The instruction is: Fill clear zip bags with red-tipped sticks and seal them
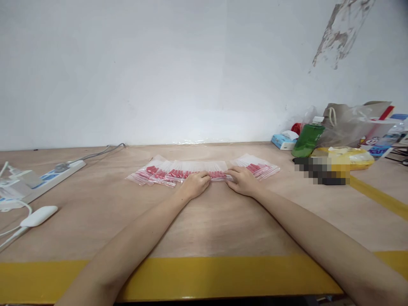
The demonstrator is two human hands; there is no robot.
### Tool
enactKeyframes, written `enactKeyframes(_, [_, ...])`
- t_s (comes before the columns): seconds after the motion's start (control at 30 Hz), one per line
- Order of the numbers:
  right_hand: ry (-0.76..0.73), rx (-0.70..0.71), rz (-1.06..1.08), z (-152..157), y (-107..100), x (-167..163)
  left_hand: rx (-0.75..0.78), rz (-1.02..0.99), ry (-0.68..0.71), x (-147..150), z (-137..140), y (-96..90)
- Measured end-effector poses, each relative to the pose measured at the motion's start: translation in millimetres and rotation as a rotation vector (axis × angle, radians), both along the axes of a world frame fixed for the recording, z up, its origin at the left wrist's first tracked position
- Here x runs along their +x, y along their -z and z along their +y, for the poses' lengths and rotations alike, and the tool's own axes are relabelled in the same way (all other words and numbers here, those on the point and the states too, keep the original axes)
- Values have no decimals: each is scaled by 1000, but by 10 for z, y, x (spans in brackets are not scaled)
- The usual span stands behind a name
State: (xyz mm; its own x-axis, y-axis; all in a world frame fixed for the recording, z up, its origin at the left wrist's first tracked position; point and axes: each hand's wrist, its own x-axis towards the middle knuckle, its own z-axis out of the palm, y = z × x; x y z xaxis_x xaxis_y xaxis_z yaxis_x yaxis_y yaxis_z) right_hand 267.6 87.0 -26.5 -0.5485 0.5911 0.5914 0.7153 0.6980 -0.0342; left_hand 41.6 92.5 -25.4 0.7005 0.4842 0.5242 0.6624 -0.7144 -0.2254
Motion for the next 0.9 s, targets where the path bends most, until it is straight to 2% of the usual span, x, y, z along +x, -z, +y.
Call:
enactKeyframes(0.1, [95, 101, -185, -28, -36, 40, 11, 37, -23, -8, -7, 5])
enactKeyframes(0.27, [102, 177, -338, -57, -66, 20, 41, 139, -66, -16, -29, -29])
enactKeyframes(0.5, [92, 156, -297, -62, -66, 15, 93, 171, -78, -28, -35, -54])
enactKeyframes(0.73, [85, 197, -178, -71, -28, -311, 86, 153, -119, -2, -21, -54])
enactKeyframes(0.9, [102, 226, -163, -59, -22, -433, 88, 129, -84, -22, -24, -48])
